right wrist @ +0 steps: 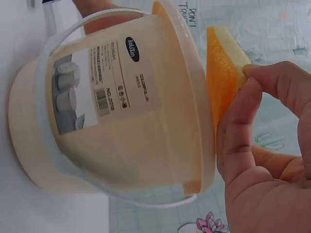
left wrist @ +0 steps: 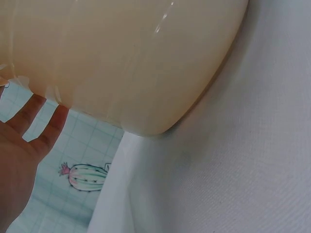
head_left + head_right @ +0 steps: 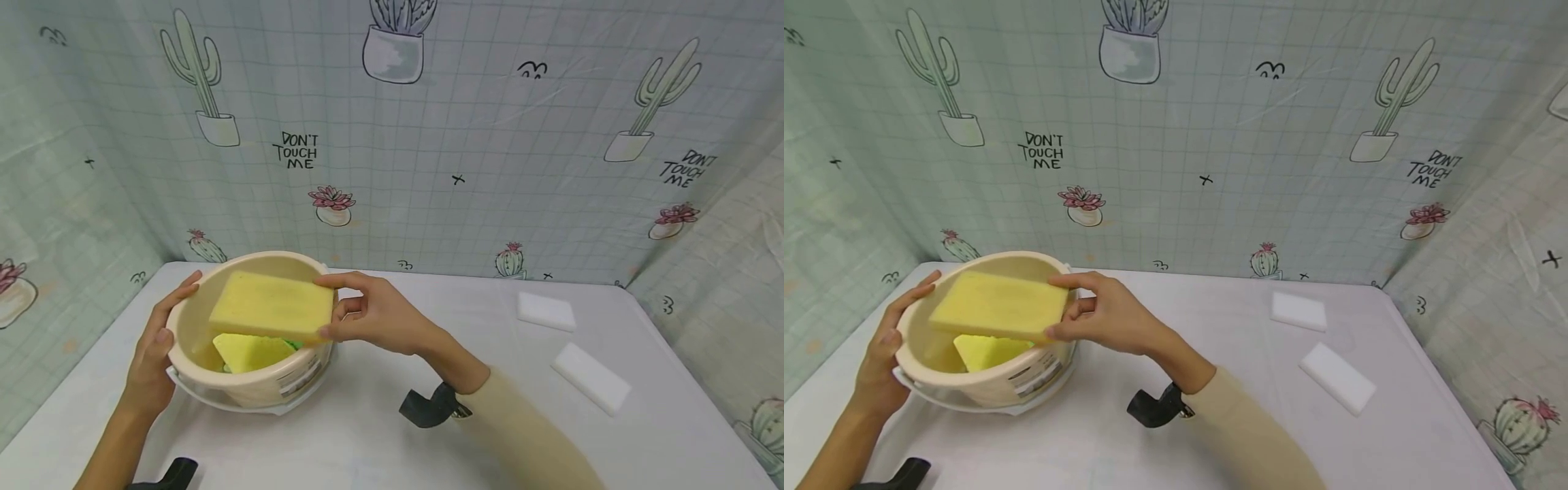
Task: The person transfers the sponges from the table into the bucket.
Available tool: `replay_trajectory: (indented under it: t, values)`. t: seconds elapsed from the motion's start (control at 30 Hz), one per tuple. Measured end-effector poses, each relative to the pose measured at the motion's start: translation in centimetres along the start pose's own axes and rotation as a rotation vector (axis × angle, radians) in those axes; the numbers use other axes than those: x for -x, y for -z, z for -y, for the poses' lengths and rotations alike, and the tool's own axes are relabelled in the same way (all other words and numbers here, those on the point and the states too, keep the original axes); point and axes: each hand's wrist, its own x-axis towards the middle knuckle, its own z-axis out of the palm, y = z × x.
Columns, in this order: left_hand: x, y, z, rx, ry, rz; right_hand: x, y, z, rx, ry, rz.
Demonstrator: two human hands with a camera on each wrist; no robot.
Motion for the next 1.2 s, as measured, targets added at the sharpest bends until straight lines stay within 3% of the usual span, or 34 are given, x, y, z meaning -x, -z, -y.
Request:
replay_trajectory:
  t: [0.2, 0.5, 0.8, 0.9, 1.0, 1.2]
  values:
    - [0.1, 0.1, 0.0, -0.017, 0.006, -0.003, -1.4, -1.4, 0.6, 0.038, 0.0, -0.01]
    - [0.3, 0.2, 0.0, -0.039, -0.006, -0.008, -3.0, -3.0, 1.9, 0.401, -0.065, -0.148]
    - [0.5, 0.3, 0.1, 0.002, 0.0, -0.009, -5.1, -4.9, 2.5, 0.614, -0.159, -0.184]
    - [0.4, 0.2, 0.1, -0.006, 0.007, -0.008, -5.3, -4.9, 2.6, 0.584, -0.21, -0.161]
    - [0.3, 0.1, 0.2, -0.023, 0.004, -0.001, -5.2, -4.7, 2.6, 0.455, -0.258, -0.152]
    - [0.1, 0.0, 0.0, -0.039, -0.008, -0.002, -4.5, -3.7, 3.3, 0.306, -0.227, -0.123]
